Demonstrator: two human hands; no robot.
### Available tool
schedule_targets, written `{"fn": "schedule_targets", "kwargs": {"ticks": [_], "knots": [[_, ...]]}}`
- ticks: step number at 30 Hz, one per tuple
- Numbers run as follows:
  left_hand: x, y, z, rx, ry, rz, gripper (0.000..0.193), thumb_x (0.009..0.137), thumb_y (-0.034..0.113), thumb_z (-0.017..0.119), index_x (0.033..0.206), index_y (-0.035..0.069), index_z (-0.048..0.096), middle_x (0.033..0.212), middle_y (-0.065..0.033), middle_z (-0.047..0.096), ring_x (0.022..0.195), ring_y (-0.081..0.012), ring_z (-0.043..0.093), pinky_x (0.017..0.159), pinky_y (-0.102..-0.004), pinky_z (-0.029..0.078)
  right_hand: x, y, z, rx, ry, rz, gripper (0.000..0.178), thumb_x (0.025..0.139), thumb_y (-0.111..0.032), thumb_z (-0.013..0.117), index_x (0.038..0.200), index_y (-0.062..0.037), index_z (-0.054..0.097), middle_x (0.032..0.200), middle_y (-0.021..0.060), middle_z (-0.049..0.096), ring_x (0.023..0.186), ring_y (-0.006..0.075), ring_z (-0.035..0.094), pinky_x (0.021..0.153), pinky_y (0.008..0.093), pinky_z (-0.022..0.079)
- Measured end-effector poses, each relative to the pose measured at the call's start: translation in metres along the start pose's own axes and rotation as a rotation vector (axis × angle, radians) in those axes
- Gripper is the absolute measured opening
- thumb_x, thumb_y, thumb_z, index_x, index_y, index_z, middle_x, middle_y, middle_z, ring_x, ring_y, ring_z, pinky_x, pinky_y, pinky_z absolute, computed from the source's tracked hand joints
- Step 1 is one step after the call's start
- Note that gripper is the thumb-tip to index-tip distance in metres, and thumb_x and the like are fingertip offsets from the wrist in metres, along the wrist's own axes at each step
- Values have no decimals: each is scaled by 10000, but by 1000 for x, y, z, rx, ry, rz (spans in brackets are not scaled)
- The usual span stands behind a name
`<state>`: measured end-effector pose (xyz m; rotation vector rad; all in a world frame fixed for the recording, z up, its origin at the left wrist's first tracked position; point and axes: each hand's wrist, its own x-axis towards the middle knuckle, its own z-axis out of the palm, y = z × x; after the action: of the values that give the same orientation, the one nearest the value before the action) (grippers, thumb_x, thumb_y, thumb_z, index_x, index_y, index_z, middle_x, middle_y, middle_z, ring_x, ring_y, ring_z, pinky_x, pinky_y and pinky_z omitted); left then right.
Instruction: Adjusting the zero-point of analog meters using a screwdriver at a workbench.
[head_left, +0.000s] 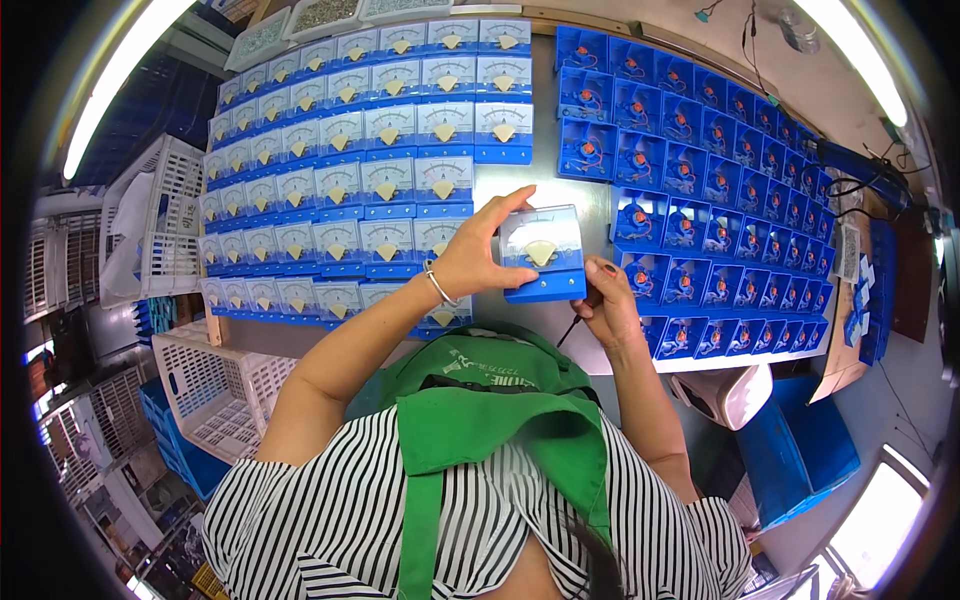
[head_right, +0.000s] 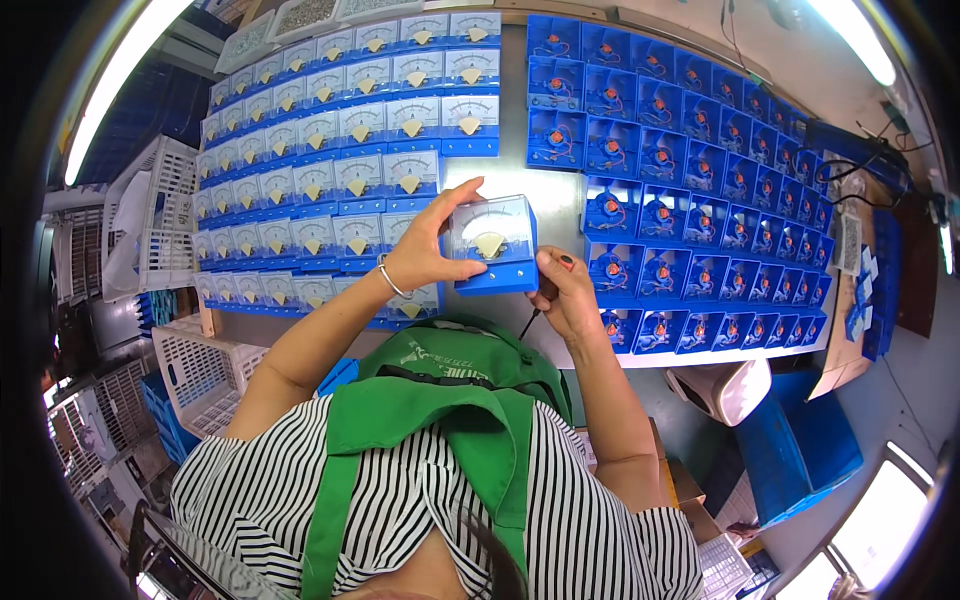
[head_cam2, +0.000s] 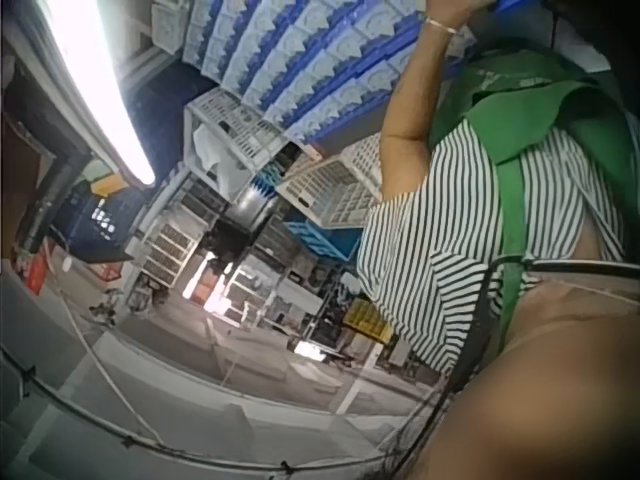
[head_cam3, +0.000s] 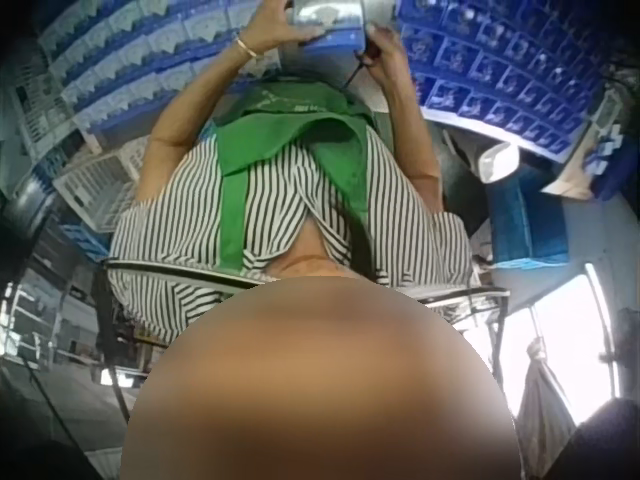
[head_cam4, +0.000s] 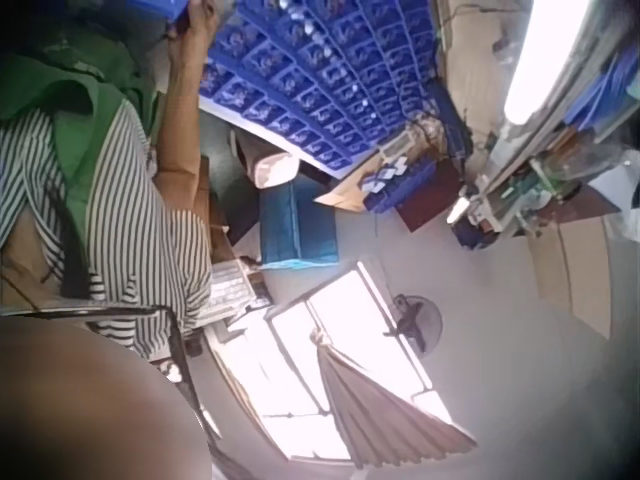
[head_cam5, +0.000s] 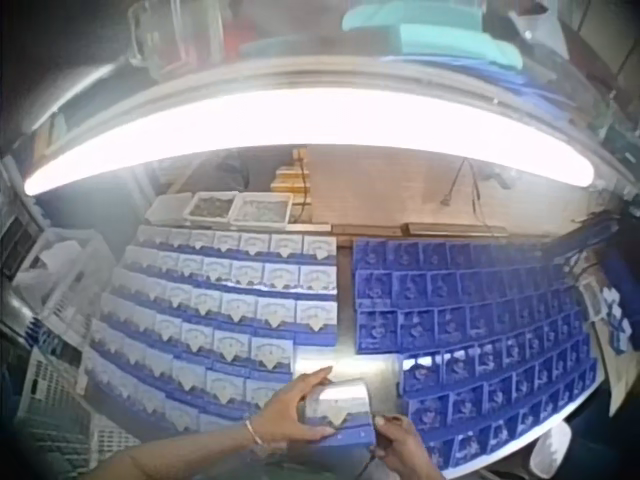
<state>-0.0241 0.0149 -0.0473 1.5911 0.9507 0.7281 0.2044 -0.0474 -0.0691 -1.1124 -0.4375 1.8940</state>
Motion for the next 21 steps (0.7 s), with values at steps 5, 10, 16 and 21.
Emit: {"fn": "schedule_targets", "kwargs": {"ticks": [5,10,16,21], "knots": [[9,9,-6,34,21,29,995,596,262,819,1449,100,335,1232,-137,528,1153,-264,506,1027,-366,364,8,-3,0,26,-30,-23,333,921,-311,569,997,11,603,701,45,599,506,97,499,382,203,288],[7,10,-9,53,9,56,980,604,262,816,1444,97,340,1233,-138,536,1160,-266,510,1023,-361,367,10,-1,9,64,93,-81,317,925,-210,534,1141,23,525,939,94,613,724,119,565,584,215,426],[7,9,-8,200,29,70,954,604,237,806,1434,109,354,1221,-135,543,1151,-288,518,1012,-372,389,-19,-45,39,-691,187,-666,288,914,29,515,1195,39,450,1077,147,601,947,173,600,834,300,489],[4,13,-3,281,28,111,947,598,218,809,1428,117,364,1209,-140,550,1125,-305,535,985,-380,419,-34,-57,69,-553,-24,-974,289,914,10,563,1165,11,421,1098,194,615,1013,241,617,899,336,491]]}}
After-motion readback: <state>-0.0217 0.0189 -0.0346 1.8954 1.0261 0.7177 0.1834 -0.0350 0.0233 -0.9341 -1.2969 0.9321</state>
